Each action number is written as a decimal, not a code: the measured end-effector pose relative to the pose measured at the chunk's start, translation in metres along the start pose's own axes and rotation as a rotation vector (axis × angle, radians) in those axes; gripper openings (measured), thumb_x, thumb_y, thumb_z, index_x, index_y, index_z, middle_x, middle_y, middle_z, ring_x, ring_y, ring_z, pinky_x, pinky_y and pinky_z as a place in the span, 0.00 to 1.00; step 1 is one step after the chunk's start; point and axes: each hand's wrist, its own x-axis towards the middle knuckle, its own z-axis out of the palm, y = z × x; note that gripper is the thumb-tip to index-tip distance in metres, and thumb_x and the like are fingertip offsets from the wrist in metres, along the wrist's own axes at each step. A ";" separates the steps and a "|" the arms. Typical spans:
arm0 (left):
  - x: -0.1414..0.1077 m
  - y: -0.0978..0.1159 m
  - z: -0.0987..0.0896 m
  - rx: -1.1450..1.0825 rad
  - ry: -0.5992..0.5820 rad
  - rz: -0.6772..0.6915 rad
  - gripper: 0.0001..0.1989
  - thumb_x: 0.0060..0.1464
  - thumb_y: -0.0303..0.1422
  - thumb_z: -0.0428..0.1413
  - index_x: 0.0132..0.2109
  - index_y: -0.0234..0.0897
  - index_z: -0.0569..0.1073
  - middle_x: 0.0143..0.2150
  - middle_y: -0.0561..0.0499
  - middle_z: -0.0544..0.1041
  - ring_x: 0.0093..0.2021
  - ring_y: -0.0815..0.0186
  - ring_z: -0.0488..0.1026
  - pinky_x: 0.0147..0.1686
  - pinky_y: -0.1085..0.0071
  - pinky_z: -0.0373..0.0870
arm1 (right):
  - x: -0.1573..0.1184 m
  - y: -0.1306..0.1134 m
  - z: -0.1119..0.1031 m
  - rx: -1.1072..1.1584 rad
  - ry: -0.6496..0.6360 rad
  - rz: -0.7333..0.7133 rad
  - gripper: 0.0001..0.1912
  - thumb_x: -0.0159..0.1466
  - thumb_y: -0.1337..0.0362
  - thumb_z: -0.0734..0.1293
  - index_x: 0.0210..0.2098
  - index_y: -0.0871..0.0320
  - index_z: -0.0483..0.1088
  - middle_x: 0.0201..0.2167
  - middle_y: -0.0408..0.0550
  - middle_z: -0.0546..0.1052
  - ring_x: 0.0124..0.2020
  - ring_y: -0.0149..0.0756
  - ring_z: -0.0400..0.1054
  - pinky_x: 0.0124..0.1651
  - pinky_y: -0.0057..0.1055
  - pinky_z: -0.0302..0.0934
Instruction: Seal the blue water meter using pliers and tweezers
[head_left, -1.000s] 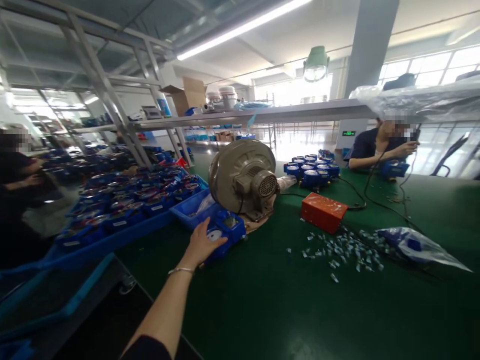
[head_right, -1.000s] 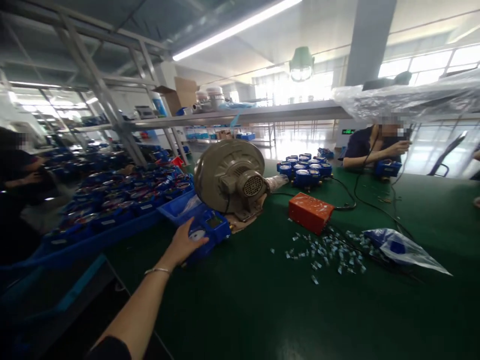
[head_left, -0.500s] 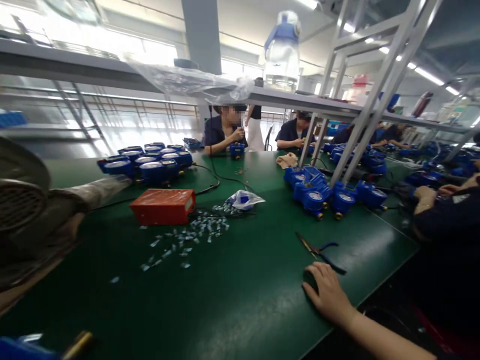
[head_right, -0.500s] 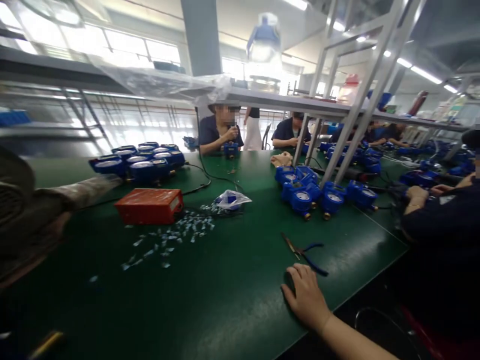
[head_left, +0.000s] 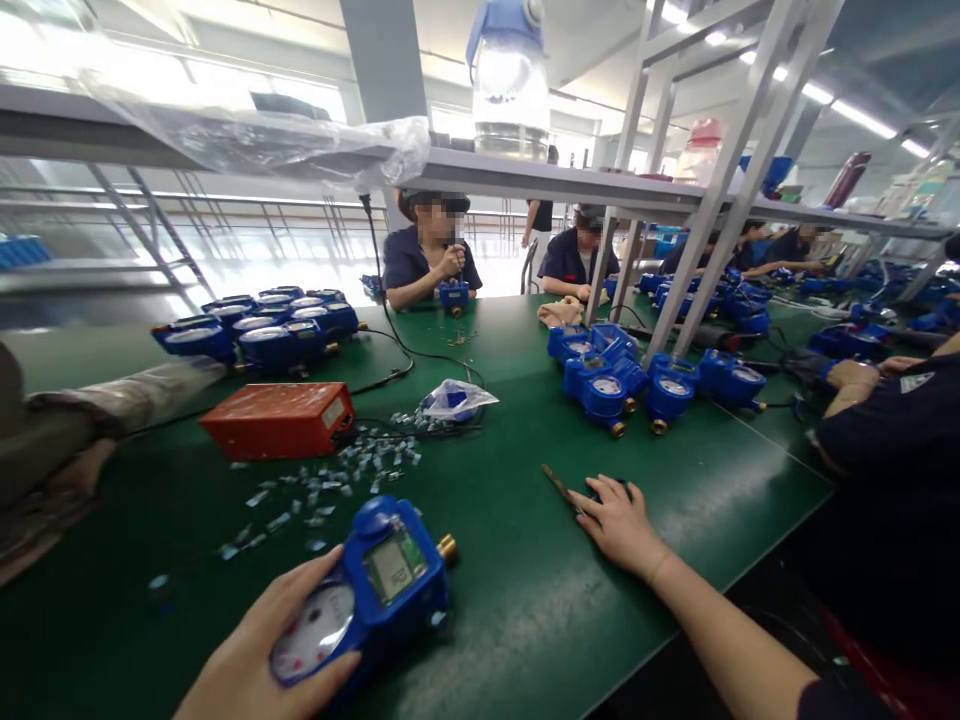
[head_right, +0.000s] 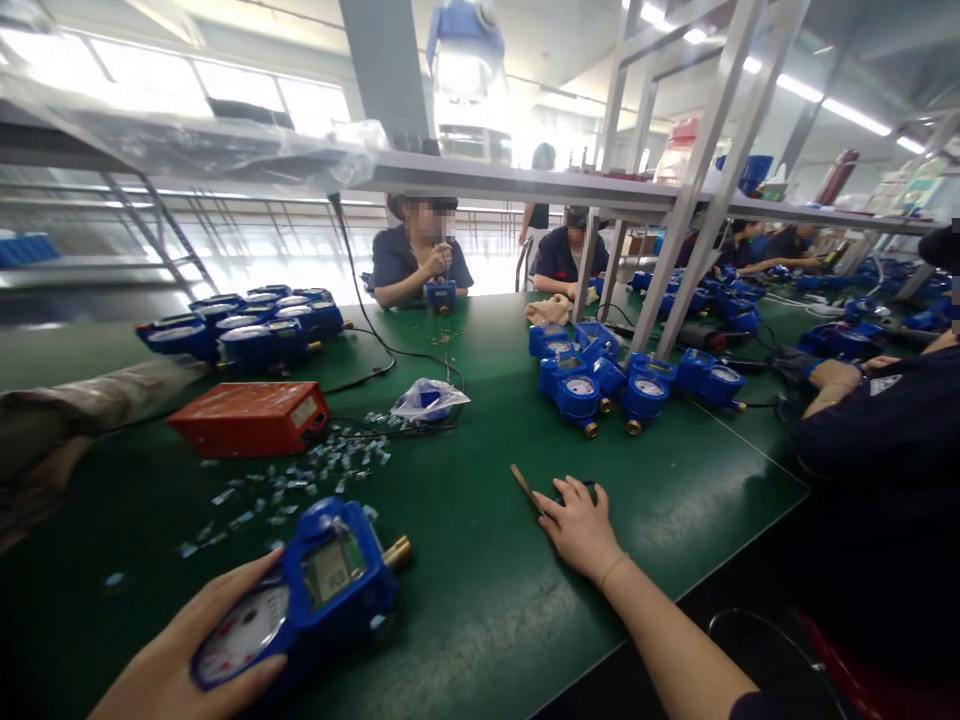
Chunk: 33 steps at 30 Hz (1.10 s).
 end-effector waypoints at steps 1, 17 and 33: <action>0.006 0.004 0.002 0.013 -0.071 0.012 0.36 0.43 0.47 0.62 0.59 0.64 0.58 0.60 0.56 0.64 0.55 0.48 0.66 0.52 0.50 0.64 | 0.002 -0.008 -0.001 -0.001 -0.012 -0.033 0.20 0.66 0.56 0.57 0.57 0.34 0.58 0.59 0.46 0.63 0.61 0.47 0.51 0.58 0.54 0.41; -0.089 0.080 0.077 -0.698 0.111 -0.322 0.14 0.46 0.37 0.63 0.41 0.39 0.75 0.38 0.46 0.74 0.37 0.58 0.72 0.38 0.64 0.71 | -0.055 -0.012 0.015 -0.161 0.120 0.126 0.27 0.64 0.47 0.56 0.55 0.56 0.66 0.48 0.60 0.68 0.49 0.55 0.59 0.51 0.51 0.49; -0.025 0.080 0.124 -1.460 0.018 -0.897 0.05 0.46 0.19 0.60 0.33 0.25 0.76 0.35 0.40 0.78 0.34 0.63 0.75 0.33 0.72 0.76 | -0.060 -0.021 0.021 -0.169 0.293 0.228 0.28 0.59 0.44 0.62 0.53 0.53 0.67 0.48 0.55 0.70 0.49 0.52 0.63 0.48 0.45 0.60</action>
